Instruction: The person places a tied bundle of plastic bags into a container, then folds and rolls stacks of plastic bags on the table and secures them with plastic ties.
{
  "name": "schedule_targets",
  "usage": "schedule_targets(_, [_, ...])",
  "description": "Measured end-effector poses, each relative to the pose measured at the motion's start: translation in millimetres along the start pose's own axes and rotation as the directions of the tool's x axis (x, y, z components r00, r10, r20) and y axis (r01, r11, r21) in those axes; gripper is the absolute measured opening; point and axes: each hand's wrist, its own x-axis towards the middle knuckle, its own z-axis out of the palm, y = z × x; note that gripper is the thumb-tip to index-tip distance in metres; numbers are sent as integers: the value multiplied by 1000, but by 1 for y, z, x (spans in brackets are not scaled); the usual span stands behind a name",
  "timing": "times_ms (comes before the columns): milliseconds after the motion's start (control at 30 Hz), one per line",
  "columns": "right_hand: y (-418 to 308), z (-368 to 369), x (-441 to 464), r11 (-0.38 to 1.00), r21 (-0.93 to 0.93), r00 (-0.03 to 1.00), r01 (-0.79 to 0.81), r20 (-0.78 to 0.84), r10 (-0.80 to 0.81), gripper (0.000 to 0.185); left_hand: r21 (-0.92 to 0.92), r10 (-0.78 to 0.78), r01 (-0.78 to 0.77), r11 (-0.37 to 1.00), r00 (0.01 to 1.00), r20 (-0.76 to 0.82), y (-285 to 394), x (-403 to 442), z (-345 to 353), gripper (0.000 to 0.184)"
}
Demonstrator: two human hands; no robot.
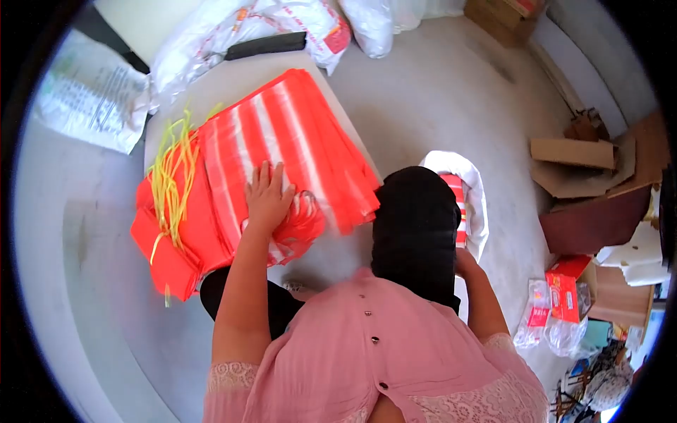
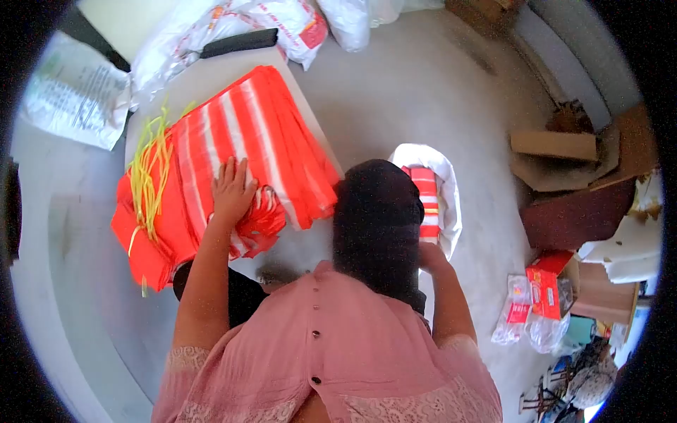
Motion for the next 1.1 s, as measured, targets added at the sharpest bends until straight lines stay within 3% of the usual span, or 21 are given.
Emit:
schedule_targets(67, [-1,-16,1,997,64,991,31,-131,-23,34,-169,54,-51,984,998,13,-19,6,4,60])
schedule_targets(167, [-16,-50,14,965,257,905,-55,-395,157,32,-397,-13,-22,918,996,-85,-39,-4,-16,57])
schedule_targets(233, [-30,-77,28,917,348,782,196,-620,68,33,-329,-31,-13,944,991,-129,-60,-21,-24,55])
schedule_targets(333, [-87,-135,20,836,494,734,239,-656,178,32,-150,-100,86,985,991,-88,-85,-52,-34,57])
schedule_targets(400, [-110,-152,31,737,546,703,398,-698,137,31,-80,-170,165,983,984,-51,-93,-67,-32,59])
schedule_targets(433, [-126,-161,34,679,561,686,473,-718,115,31,-121,-157,148,982,985,-69,-93,-73,-30,60])
schedule_targets(500, [-172,-174,31,701,469,663,537,-748,-7,28,-201,-143,119,972,984,-106,-90,-85,-25,62])
schedule_targets(600, [-232,-173,28,690,321,646,649,-710,-278,29,-399,-156,62,915,965,-209,-87,-85,13,64])
schedule_targets(700, [-283,-154,27,647,221,640,730,-552,-535,32,-312,-185,128,941,969,-163,-76,-85,9,65])
schedule_targets(733, [-296,-143,27,630,135,579,765,-573,-580,34,-312,-200,137,940,963,-180,-74,-86,9,66])
schedule_targets(867, [-325,-126,33,689,270,729,673,-401,-555,39,-274,-172,109,956,961,-217,-79,-84,16,68])
schedule_targets(967, [-328,-116,47,750,193,753,633,-379,-538,41,-255,-177,121,959,961,-212,-78,-84,17,69])
schedule_targets(1100, [-333,-103,89,636,-120,569,763,-343,-747,49,-268,-198,146,952,964,-179,-77,-82,17,68])
